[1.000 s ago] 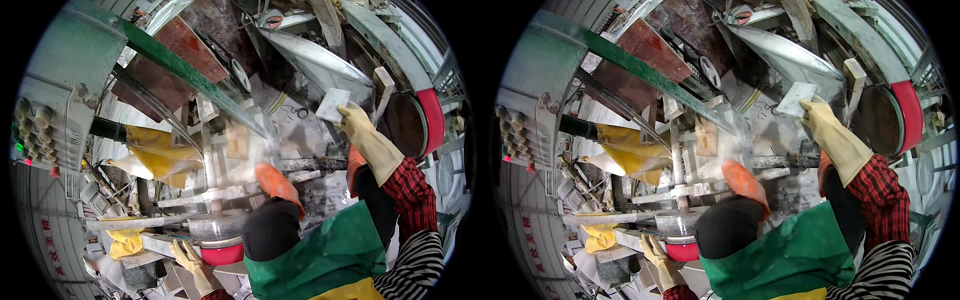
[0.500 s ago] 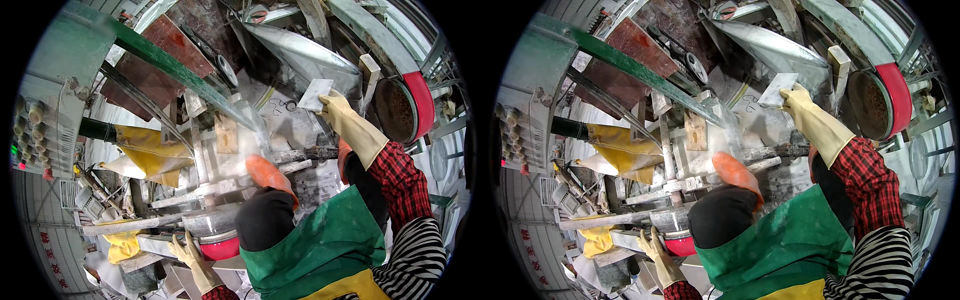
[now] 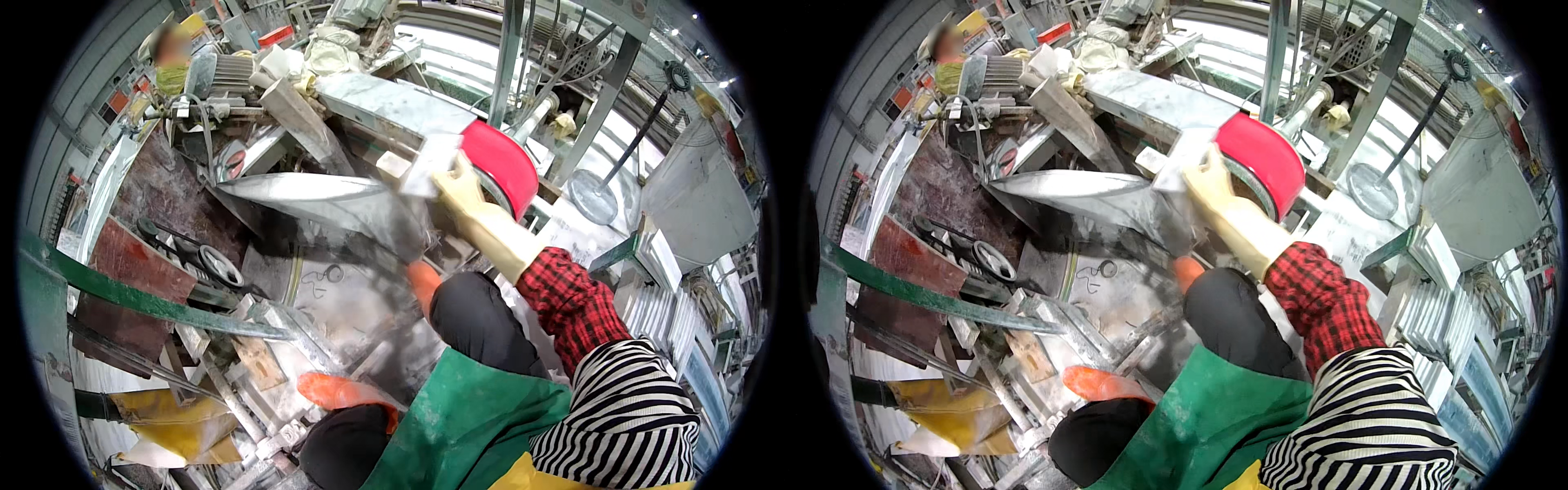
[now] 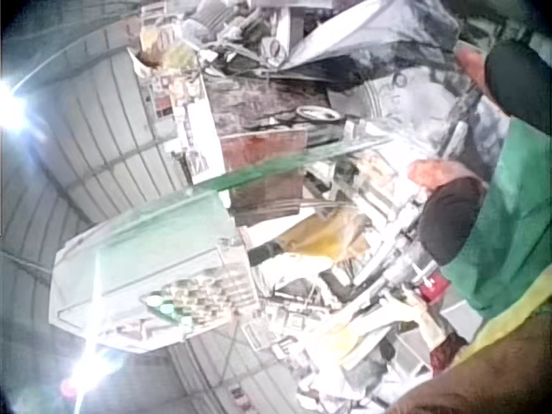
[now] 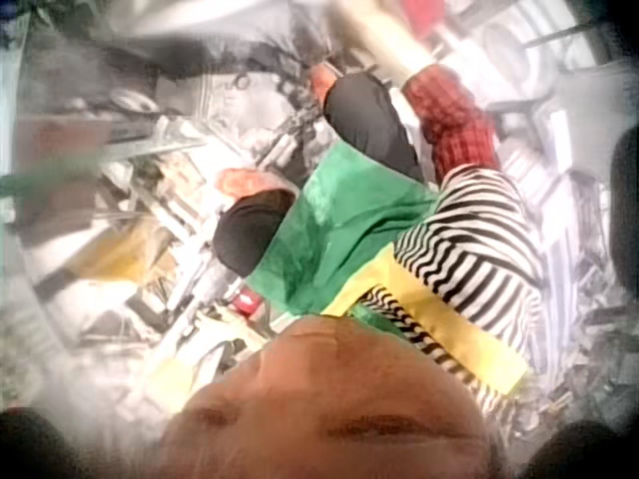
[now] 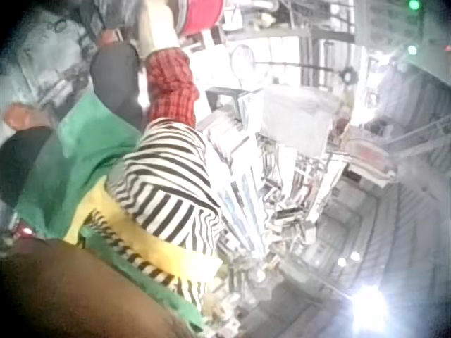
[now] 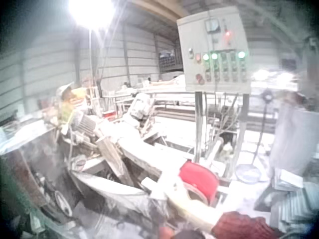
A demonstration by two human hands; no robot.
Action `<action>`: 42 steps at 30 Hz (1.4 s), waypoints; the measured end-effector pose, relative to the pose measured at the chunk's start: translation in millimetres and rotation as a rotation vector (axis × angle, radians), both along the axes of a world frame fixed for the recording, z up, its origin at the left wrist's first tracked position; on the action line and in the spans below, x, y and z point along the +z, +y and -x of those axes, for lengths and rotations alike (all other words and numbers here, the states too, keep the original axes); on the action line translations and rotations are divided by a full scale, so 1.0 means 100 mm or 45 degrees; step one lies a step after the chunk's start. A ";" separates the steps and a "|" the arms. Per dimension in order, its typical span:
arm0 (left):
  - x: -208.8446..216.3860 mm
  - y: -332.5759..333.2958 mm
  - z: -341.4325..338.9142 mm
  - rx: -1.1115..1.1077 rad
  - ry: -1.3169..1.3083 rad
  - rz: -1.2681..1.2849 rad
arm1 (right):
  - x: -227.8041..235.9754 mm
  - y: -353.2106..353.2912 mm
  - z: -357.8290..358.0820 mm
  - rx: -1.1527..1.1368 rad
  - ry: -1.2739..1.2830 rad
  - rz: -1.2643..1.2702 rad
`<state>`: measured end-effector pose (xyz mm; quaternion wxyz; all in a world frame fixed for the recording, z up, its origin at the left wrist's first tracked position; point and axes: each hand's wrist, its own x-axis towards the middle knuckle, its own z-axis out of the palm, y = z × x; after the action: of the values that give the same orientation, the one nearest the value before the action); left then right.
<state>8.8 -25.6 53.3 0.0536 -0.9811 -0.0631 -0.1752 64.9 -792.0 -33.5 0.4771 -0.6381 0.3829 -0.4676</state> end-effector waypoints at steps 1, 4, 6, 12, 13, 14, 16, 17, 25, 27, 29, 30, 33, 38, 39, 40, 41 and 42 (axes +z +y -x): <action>0.02 0.00 0.03 0.050 -0.006 -0.014 | 0.17 -0.01 0.10 -0.069 -0.012 -0.044; -0.23 0.25 -0.06 -0.085 -0.048 0.051 | 0.24 -0.69 0.55 -0.310 0.120 -0.207; -0.25 0.32 0.00 -0.065 -0.041 0.133 | 0.48 -0.57 0.40 -0.218 -0.024 -0.433; -0.29 0.31 -0.03 -0.138 -0.045 0.300 | 0.39 -0.95 0.34 -0.137 0.462 -0.333; -0.30 0.30 -0.02 -0.141 -0.050 0.297 | 0.36 -0.98 0.32 -0.105 0.692 -0.171; -0.31 0.30 -0.01 -0.139 -0.055 0.295 | 0.35 -1.01 0.33 -0.060 0.922 0.003; -0.29 0.28 0.06 -0.068 -0.021 0.220 | 0.31 -1.05 0.33 0.021 1.292 0.305; -0.17 0.12 0.06 -0.083 0.012 0.381 | 0.29 -1.08 0.34 0.049 1.401 0.403; -0.33 -0.01 0.15 0.415 -0.064 0.712 | 0.71 -0.53 -0.29 0.260 1.352 0.729; -0.29 0.02 0.24 0.447 0.050 0.709 | 0.91 0.19 -0.69 0.762 1.210 0.480; -0.49 0.23 0.28 0.352 -0.022 0.959 | 0.99 0.91 -0.91 1.330 1.006 -0.065; -0.23 -0.02 0.26 0.396 0.106 0.912 | 0.82 1.16 -0.95 1.446 0.876 0.208; 0.21 -0.10 0.37 0.319 0.279 1.153 | 1.10 2.03 -0.85 1.921 0.883 -0.099; 0.55 -0.42 -0.03 0.015 0.289 1.214 | 0.60 2.93 -0.87 2.196 0.409 -0.447; 0.70 -0.76 -0.27 -0.060 0.279 1.355 | 0.58 3.14 -0.90 2.238 0.338 -0.506; 0.72 -0.94 -0.51 -0.286 0.190 1.164 | 0.55 3.39 -0.95 2.286 0.258 -0.563; 0.87 -1.28 -0.78 -0.475 0.191 0.974 | 0.40 3.62 -1.02 2.349 0.086 -0.822; 0.86 -1.43 -1.02 -0.607 0.105 0.667 | 0.56 3.86 -1.02 2.312 0.135 -0.811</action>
<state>110.5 -168.2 139.3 -0.2398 -0.9548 0.1270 -0.1210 167.3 -405.9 22.9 0.7899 -0.5520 -0.1268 0.2350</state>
